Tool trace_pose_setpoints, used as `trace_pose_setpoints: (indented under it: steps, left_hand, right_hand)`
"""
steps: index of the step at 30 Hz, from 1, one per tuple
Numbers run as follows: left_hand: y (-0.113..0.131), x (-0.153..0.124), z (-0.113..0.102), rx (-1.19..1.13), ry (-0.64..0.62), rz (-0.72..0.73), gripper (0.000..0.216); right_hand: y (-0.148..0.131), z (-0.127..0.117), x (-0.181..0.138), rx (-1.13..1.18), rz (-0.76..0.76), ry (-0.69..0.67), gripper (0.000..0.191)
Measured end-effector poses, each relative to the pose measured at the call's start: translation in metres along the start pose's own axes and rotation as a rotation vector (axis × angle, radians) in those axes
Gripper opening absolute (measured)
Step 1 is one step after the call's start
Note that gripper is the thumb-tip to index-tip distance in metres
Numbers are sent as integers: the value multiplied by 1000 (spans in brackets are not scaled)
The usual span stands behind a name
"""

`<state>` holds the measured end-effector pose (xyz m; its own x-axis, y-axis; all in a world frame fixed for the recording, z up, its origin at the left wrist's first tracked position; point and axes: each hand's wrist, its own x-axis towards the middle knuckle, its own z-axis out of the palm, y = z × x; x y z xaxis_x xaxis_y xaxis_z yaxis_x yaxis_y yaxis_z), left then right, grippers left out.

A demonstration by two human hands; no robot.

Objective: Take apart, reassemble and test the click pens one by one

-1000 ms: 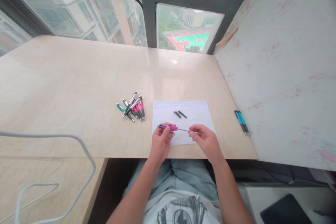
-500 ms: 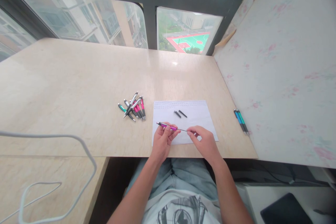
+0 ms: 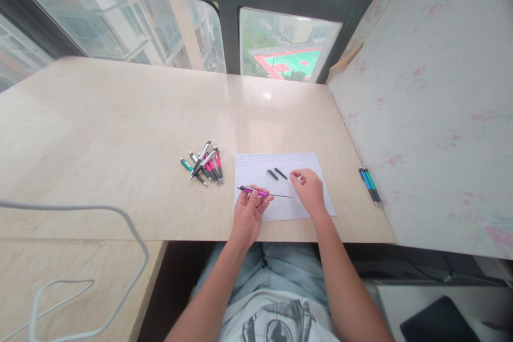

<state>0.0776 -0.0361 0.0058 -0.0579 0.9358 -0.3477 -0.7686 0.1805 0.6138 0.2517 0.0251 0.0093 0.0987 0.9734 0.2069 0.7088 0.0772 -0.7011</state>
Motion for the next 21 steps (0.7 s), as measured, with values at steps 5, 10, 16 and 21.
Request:
trace_pose_setpoints:
  steps: [5, 10, 16, 21]
  left_hand:
    - [-1, 1, -1, 16, -18, 0, 24]
    - [-2, 2, -3, 14, -32, -11, 22]
    - [-2, 2, -3, 21, -27, -10, 22]
    - [-1, 1, -1, 39, -28, -1, 24]
  right_hand:
    - [-7, 15, 8, -107, -22, -26, 23]
    - [-9, 7, 2, -92, -9, -71, 27]
    - [-13, -12, -14, 136, 130, -82, 33]
    - [-27, -30, -34, 418, 101, -302, 34]
